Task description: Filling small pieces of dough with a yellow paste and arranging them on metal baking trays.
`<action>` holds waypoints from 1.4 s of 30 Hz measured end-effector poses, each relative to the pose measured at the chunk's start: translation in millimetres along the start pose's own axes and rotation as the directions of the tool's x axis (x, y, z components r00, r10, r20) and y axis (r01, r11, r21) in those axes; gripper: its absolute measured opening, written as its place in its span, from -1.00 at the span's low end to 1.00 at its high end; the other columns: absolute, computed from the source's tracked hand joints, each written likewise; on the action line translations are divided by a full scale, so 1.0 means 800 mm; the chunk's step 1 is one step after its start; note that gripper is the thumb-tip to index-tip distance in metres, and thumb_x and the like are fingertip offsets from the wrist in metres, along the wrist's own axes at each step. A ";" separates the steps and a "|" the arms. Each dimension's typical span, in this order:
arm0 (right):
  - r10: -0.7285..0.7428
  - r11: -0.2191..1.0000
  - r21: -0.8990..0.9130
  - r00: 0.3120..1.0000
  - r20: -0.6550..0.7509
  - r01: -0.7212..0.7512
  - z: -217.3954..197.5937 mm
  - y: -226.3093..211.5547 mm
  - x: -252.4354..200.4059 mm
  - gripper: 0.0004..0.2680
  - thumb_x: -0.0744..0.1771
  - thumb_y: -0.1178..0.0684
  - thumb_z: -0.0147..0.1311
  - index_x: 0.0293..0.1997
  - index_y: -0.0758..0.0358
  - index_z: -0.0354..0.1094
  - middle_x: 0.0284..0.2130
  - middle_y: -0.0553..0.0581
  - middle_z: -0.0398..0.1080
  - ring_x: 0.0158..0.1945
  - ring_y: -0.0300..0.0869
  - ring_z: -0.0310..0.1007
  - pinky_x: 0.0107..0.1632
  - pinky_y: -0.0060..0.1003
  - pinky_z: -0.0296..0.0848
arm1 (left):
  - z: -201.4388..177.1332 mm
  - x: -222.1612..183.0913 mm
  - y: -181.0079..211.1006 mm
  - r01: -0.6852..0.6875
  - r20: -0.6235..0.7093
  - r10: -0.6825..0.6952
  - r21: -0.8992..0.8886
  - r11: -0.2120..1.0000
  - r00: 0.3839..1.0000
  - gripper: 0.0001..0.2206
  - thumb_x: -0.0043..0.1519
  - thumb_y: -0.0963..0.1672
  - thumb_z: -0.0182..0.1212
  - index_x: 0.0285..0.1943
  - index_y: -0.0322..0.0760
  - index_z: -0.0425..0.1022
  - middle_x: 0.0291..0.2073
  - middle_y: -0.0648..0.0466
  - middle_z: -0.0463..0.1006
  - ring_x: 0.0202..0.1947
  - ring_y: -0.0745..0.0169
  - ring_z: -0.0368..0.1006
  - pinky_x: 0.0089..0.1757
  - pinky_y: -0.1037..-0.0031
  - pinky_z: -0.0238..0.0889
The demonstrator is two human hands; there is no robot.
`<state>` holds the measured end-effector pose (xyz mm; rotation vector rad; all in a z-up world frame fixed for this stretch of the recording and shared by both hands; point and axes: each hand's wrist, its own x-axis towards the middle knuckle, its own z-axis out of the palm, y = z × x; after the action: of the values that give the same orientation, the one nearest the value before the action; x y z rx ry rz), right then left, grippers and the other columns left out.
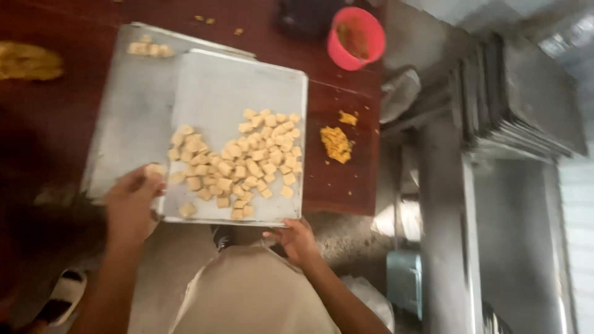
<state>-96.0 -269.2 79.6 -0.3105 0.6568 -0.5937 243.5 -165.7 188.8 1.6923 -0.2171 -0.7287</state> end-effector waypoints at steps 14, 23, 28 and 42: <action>0.433 0.413 -0.906 0.895 0.107 -0.091 -0.109 -0.027 0.072 -0.74 0.38 0.02 0.07 0.12 0.37 0.28 -0.19 0.18 0.54 -0.18 -0.08 0.61 -0.13 -0.20 0.57 | 0.156 -0.115 -0.072 -0.162 0.210 0.133 0.128 0.978 0.969 -0.69 0.19 -0.10 0.39 0.03 -0.44 0.60 -0.32 0.08 0.60 -0.33 0.39 0.43 -0.28 0.54 0.32; 0.215 0.467 -0.884 0.967 0.133 0.018 -0.258 -0.168 -0.013 -0.74 0.37 0.07 0.11 0.18 0.29 0.36 -0.18 0.14 0.53 -0.21 -0.19 0.59 -0.20 -0.32 0.52 | 0.349 -0.160 -0.093 -0.251 0.546 0.121 0.168 0.953 0.829 -0.79 0.26 -0.17 0.25 0.05 -0.36 0.54 -0.23 0.05 0.66 -0.22 0.34 0.57 -0.19 0.51 0.43; 0.169 0.488 -0.873 0.982 0.086 -0.008 -0.250 -0.233 -0.035 -0.75 0.37 0.07 0.10 0.16 0.28 0.37 -0.18 0.14 0.54 -0.20 -0.19 0.61 -0.17 -0.32 0.54 | 0.405 -0.110 -0.143 -0.364 0.581 0.148 0.275 0.890 0.801 -0.84 0.31 -0.19 0.20 0.00 -0.34 0.60 -0.27 -0.02 0.70 -0.23 0.16 0.63 -0.12 0.42 0.46; 0.139 0.462 -0.883 0.990 -0.025 -0.087 -0.227 -0.398 -0.023 -0.74 0.38 0.10 0.01 0.22 0.25 0.35 -0.04 0.17 0.54 -0.07 -0.15 0.60 -0.02 -0.24 0.55 | 0.422 -0.135 -0.154 -0.622 0.298 0.578 0.592 0.513 0.760 -0.80 0.20 -0.15 0.43 -0.03 -0.24 0.59 -0.06 -0.03 0.48 -0.03 -0.10 0.45 -0.02 0.18 0.39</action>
<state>-357.9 -525.5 94.2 -1.2704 0.8980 -0.0415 -63.7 -353.2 83.5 2.0633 -1.1885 -0.1434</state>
